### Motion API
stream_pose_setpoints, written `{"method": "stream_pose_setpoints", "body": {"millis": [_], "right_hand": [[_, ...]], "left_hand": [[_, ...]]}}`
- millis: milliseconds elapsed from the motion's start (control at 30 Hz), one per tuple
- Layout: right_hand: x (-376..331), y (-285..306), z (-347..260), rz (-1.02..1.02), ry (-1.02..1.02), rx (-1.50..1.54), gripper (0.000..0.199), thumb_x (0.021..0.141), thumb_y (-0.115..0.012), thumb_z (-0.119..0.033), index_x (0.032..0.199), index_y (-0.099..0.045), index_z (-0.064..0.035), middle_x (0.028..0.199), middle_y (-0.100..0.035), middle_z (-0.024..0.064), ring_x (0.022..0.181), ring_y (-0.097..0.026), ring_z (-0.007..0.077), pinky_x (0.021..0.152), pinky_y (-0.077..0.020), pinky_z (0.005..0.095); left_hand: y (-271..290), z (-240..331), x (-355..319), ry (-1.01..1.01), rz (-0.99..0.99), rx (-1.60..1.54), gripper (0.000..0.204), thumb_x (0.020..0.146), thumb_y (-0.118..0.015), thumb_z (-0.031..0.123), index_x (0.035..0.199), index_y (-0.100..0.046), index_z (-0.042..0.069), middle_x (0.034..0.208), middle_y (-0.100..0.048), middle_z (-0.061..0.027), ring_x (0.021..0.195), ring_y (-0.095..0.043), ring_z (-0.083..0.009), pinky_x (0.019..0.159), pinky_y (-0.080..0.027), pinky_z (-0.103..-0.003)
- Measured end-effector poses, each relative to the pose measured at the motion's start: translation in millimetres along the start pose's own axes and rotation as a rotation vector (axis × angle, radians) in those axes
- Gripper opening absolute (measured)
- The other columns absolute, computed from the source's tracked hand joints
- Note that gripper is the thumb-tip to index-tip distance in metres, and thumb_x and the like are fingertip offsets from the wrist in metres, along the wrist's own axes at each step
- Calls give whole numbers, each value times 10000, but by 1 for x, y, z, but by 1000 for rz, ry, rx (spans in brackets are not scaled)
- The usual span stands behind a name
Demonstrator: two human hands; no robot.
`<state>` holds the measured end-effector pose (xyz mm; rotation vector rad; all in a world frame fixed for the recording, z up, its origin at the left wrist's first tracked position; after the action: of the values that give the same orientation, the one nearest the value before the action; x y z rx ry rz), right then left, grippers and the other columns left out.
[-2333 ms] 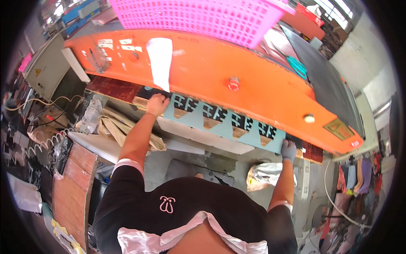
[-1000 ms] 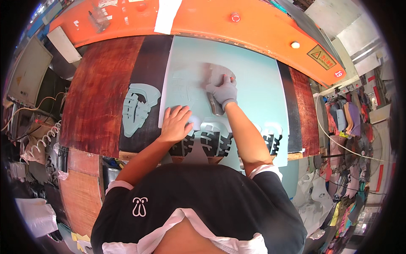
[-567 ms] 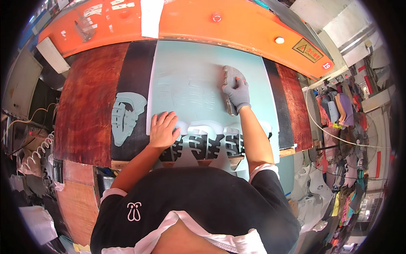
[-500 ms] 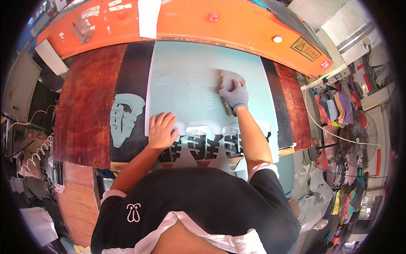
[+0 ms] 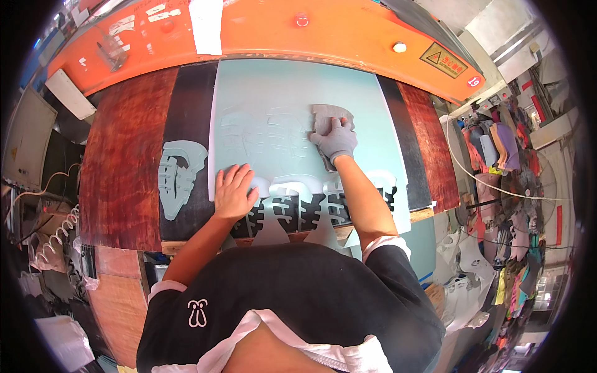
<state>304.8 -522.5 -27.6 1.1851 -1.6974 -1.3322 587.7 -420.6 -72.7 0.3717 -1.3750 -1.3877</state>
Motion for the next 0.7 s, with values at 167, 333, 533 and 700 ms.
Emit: {"method": "stream_pose_setpoints", "body": {"millis": [167, 333, 533, 700], "right_hand": [[20, -5, 37, 44, 96, 452, 770, 725, -676, -485, 1301, -475, -16, 1346, -424, 225, 1151, -500, 368, 974, -424, 389], [-8, 5, 145, 299, 69, 488, 643, 760, -686, -390, 1204, -527, 46, 1200, -538, 225, 1091, -537, 353, 928, -441, 397], [-80, 0, 199, 493, 243, 42, 376, 805, -644, -272, 1045, -586, 11, 1037, -589, 215, 983, -548, 394, 854, -449, 441], [-36, -9, 183, 585, 264, 58, 409, 737, -687, -237, 1051, -600, 11, 1092, -597, 212, 998, -557, 377, 853, -461, 462]], "left_hand": [[9, 2, -6, -51, 8, -77, 359, 784, -641, 250, 1090, -606, 66, 1253, -543, -91, 1209, -450, -296, 1010, -296, -544], [42, 6, -66, -132, -3, -287, 237, 723, -695, 134, 936, -614, 68, 991, -604, -68, 938, -560, -282, 852, -402, -439], [51, -4, -87, -93, 77, -203, 145, 695, -704, 83, 811, -618, 68, 847, -592, -67, 812, -567, -268, 732, -436, -397], [47, -30, -38, -43, 174, -252, 126, 699, -679, 17, 770, -580, 47, 800, -569, -98, 728, -556, -296, 627, -450, -390]]}}
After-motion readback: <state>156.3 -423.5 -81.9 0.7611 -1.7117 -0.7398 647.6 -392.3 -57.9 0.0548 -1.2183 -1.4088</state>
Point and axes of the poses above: each hand's wrist, its own x-axis towards the middle knuckle, its own y-axis out of the back of the hand, z = x × y, the point moved 7 cm from there along x, towards the middle knuckle
